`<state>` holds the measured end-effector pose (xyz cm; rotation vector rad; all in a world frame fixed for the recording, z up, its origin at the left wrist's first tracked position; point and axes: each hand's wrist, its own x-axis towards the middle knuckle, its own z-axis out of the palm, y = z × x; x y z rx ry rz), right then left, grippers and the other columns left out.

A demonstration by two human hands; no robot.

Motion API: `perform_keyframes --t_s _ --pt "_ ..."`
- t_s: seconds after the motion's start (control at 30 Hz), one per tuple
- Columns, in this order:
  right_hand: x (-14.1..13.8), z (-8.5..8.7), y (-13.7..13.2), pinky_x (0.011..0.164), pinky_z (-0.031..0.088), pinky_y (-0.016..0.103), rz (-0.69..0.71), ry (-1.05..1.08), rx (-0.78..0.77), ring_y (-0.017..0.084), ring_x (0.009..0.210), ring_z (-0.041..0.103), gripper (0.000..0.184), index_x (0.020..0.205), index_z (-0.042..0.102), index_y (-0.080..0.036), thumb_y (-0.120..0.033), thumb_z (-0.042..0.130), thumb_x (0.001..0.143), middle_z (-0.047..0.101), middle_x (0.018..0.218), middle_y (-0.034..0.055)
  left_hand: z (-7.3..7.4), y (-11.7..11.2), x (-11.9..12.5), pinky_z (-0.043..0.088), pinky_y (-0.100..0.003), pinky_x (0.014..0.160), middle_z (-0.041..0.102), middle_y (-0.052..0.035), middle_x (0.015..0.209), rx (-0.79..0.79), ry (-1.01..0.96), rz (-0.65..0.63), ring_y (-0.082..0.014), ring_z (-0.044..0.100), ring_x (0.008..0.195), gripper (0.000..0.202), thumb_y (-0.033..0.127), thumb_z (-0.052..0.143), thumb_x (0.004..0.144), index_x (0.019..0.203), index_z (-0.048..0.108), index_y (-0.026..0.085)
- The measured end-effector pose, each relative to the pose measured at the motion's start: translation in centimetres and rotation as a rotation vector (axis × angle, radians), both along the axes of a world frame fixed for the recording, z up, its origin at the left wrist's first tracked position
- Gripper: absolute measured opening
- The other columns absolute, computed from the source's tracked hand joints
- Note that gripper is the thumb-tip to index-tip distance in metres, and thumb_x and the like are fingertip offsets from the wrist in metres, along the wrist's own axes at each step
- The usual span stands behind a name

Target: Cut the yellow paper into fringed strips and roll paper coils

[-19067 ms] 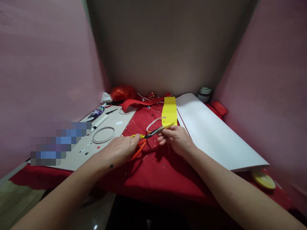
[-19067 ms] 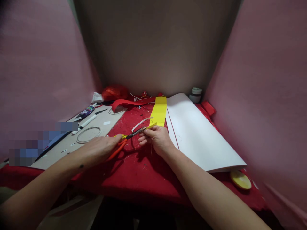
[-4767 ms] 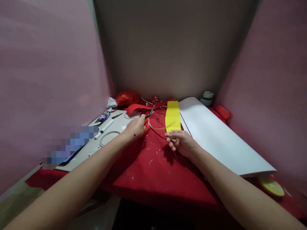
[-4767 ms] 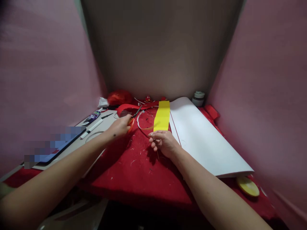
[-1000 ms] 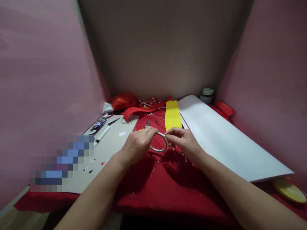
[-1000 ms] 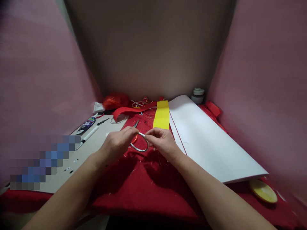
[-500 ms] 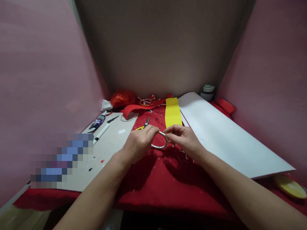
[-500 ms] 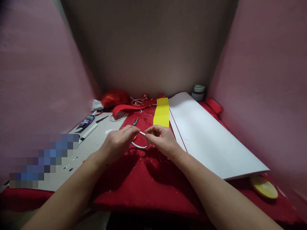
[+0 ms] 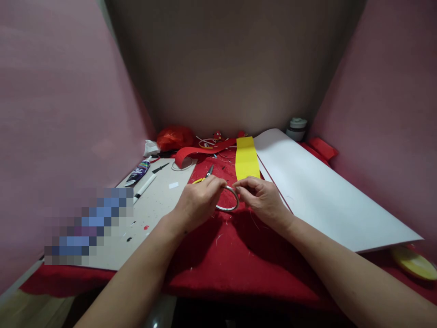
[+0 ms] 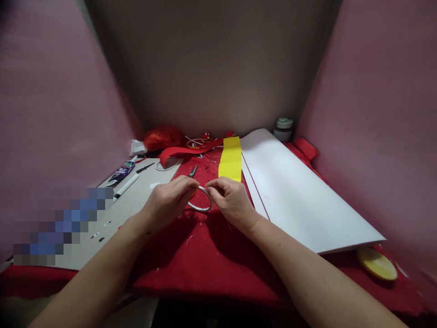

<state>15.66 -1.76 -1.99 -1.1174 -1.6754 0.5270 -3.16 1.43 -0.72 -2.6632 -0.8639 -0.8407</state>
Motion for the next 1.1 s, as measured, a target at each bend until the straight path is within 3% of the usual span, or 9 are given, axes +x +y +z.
perform_keyframes --t_s 0.13,0.4,0.8,1.1 --pt "-0.2 -0.4 0.1 0.063 0.046 0.026 0.013 -0.006 0.017 0.014 0.066 0.061 0.013 0.082 0.067 -0.018 -0.019 0.054 0.081 0.069 0.076 0.003 0.3 -0.6 0.7 0.044 -0.023 0.063 0.064 -0.005 0.085 -0.073 -0.027 0.025 -0.0118 0.059 0.07 0.018 0.026 0.045 0.09 0.096 0.059 0.016" --pt "-0.4 -0.8 0.2 0.064 0.047 0.027 -0.012 -0.04 0.097 0.014 0.067 0.062 0.017 0.083 0.066 -0.018 -0.018 0.049 0.081 0.069 0.076 0.0041 0.2 -1.4 1.9 0.043 -0.02 0.059 0.063 -0.0026 0.079 -0.033 -0.043 0.076 -0.0102 0.058 0.066 0.017 0.025 0.045 0.09 0.085 0.06 0.017" --pt "-0.2 -0.5 0.3 0.06 0.046 0.026 -0.076 0.051 -0.064 0.013 0.059 0.057 0.015 0.084 0.067 -0.016 -0.018 0.052 0.08 0.064 0.066 0.0022 0.3 -1.3 1.6 0.042 -0.02 0.057 0.061 -0.0001 0.07 -0.108 -0.159 0.071 -0.008 0.052 0.058 0.011 0.017 0.049 0.084 0.078 0.059 0.015" --pt "-0.5 -0.3 -0.2 0.065 0.046 0.027 -0.043 -0.019 0.105 0.015 0.068 0.059 0.006 0.08 0.063 -0.018 -0.02 0.057 0.08 0.066 0.076 0.0042 0.5 -1.6 1.8 0.04 -0.02 0.056 0.06 -0.0011 0.071 -0.096 -0.12 0.063 -0.0086 0.052 0.058 0.014 0.02 0.048 0.086 0.076 0.057 0.015"
